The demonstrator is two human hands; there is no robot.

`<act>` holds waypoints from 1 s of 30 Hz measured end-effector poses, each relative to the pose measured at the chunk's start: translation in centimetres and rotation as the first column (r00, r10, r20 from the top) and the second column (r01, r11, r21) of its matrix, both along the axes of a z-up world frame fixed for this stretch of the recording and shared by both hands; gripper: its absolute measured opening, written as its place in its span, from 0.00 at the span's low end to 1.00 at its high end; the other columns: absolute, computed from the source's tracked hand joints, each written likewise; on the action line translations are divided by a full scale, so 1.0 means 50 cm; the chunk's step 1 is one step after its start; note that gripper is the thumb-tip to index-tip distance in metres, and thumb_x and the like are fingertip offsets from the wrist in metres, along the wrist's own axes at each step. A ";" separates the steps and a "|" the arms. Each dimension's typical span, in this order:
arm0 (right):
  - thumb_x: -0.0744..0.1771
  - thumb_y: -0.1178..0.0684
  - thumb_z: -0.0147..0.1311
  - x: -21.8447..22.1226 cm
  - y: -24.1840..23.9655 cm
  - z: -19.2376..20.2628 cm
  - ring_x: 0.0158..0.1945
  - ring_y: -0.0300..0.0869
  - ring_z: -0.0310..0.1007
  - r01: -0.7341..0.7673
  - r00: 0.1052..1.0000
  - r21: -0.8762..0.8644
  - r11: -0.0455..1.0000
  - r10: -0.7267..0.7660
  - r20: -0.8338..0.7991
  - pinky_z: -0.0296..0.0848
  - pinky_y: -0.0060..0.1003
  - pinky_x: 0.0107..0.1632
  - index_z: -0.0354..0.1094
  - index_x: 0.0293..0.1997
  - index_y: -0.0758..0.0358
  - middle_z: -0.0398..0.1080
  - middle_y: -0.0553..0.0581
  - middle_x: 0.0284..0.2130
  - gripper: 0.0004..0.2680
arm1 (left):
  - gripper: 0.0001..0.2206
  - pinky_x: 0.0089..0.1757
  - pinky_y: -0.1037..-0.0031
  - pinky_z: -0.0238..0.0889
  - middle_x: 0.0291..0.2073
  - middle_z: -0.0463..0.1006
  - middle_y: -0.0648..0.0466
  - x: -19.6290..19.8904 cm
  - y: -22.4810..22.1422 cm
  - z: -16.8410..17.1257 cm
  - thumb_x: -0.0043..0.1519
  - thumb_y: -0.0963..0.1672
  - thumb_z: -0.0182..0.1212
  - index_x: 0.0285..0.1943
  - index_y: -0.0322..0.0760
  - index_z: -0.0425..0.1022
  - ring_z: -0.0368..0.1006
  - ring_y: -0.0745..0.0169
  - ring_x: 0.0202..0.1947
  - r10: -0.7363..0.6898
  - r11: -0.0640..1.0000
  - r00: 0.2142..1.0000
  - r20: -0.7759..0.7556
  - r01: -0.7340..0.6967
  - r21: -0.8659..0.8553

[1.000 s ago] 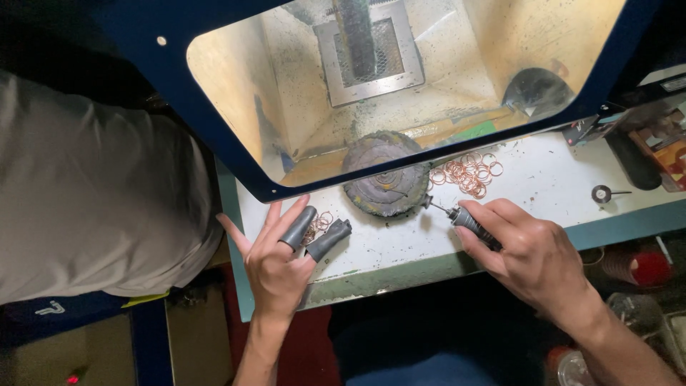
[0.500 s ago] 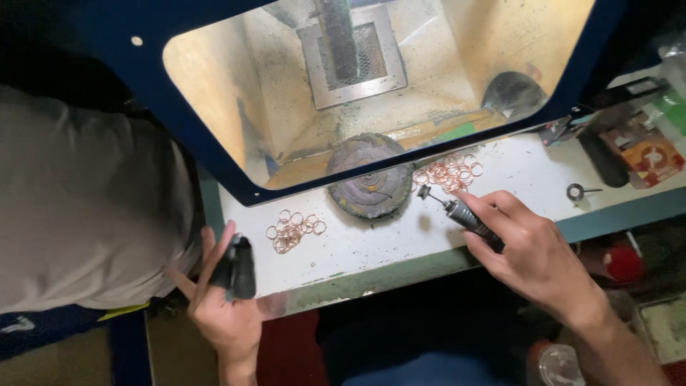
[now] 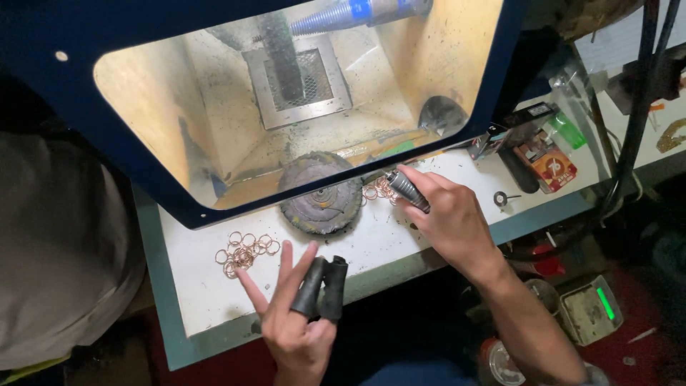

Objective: Polishing small metal rings using a handheld rotary tool inside a dust collection box

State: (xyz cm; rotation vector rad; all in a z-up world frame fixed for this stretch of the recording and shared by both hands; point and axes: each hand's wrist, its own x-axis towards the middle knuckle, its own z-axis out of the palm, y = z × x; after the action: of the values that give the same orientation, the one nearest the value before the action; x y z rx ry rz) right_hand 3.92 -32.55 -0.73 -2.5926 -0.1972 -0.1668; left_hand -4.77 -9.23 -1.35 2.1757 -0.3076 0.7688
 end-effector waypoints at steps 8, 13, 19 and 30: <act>0.60 0.54 0.70 0.024 0.030 0.030 0.40 0.52 0.80 0.023 0.998 -0.109 0.994 -0.029 -0.061 0.76 0.45 0.41 0.71 0.53 0.62 0.79 0.59 0.39 0.18 | 0.17 0.68 0.27 0.23 0.53 0.79 0.47 -0.014 -0.011 0.025 0.44 0.35 0.49 0.41 0.23 0.75 0.70 0.32 0.63 -0.071 0.996 0.992 -0.106 0.066 -0.057; 0.63 0.53 0.66 0.024 0.030 0.038 0.34 0.53 0.82 0.031 0.995 -0.155 0.987 -0.046 -0.091 0.78 0.46 0.39 0.70 0.53 0.61 0.80 0.60 0.36 0.15 | 0.17 0.68 0.26 0.27 0.53 0.79 0.47 -0.014 -0.009 0.017 0.46 0.32 0.54 0.45 0.22 0.75 0.71 0.29 0.61 -0.028 0.999 0.996 -0.085 0.024 -0.041; 0.66 0.48 0.61 0.021 0.027 0.043 0.24 0.51 0.78 0.064 0.982 -0.164 0.984 -0.091 -0.168 0.73 0.47 0.32 0.71 0.57 0.53 0.79 0.57 0.26 0.14 | 0.05 0.65 0.22 0.29 0.51 0.79 0.46 0.013 0.003 0.016 0.38 0.34 0.50 0.20 0.27 0.70 0.71 0.24 0.58 -0.041 0.999 0.997 -0.061 0.040 -0.015; 0.61 0.46 0.68 0.032 0.045 0.048 0.46 0.46 0.81 0.029 0.973 -0.004 1.000 -0.029 -0.230 0.70 0.38 0.44 0.71 0.53 0.52 0.81 0.49 0.41 0.18 | 0.09 0.61 0.19 0.31 0.56 0.77 0.45 0.053 0.026 0.033 0.40 0.34 0.57 0.12 0.31 0.62 0.69 0.28 0.62 -0.101 0.972 0.992 -0.078 0.115 0.203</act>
State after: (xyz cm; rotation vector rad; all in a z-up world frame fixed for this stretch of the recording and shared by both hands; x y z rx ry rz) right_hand 5.51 -30.28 1.65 -2.5900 -0.0745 0.1237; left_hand -2.13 -7.92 0.32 2.3521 -0.4866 0.6247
